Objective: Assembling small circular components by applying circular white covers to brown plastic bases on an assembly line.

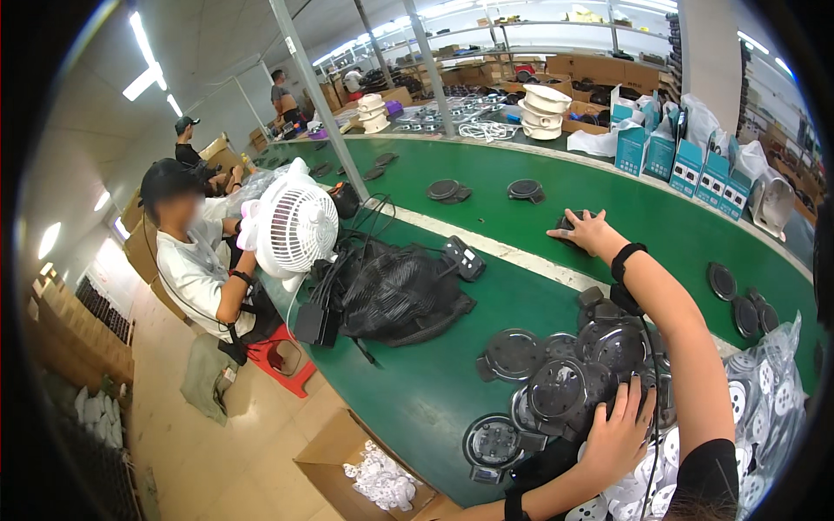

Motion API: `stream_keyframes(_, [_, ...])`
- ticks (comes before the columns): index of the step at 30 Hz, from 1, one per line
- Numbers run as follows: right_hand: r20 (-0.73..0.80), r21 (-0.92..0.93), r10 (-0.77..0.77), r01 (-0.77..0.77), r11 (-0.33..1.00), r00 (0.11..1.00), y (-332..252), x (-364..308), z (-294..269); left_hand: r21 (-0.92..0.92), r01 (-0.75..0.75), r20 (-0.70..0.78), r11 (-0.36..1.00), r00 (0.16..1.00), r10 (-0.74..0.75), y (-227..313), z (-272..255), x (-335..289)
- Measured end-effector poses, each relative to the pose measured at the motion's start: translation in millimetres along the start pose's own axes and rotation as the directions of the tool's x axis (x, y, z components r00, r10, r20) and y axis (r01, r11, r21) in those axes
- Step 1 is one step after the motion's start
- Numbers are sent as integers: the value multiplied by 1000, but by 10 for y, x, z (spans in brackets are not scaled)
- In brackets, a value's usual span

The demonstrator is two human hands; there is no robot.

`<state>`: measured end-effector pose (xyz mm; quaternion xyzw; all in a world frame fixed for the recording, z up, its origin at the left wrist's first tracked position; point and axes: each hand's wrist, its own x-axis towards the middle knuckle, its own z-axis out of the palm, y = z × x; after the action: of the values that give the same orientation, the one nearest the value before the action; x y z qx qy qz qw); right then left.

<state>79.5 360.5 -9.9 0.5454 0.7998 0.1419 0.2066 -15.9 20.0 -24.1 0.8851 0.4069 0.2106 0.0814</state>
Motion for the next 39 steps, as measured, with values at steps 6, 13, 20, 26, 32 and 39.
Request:
stream_keyframes(6, [-194, 93, 7, 11, 996, 981, 320, 460, 732, -37, -2, 37, 999, 999, 3, -9, -52, 57])
stream_keyframes(13, [-28, 139, -78, 81, 987, 997, 350, -430, -200, -54, -21, 39, 998, 999, 23, -17, -126, 75])
stream_keyframes(20, [-379, 451, -296, 454, 768, 877, 205, -1116, -577, -34, -58, -32, 998, 998, 57, -34, -48, 39])
stream_keyframes(26, [-181, 750, -558, 480, 454, 810, -233, -1627, -907, -31, -71, -45, 997, 997, 70, -43, -25, 37])
stream_keyframes(32, [84, 713, -533, 323, 622, 842, -113, -1488, -1173, -18, -66, -47, 998, 997, 65, -39, -41, 17])
stream_keyframes(39, [484, 359, -233, 52, 932, 843, 137, -634, -1463, 10, -53, -32, 999, 998, 53, -30, -41, 70])
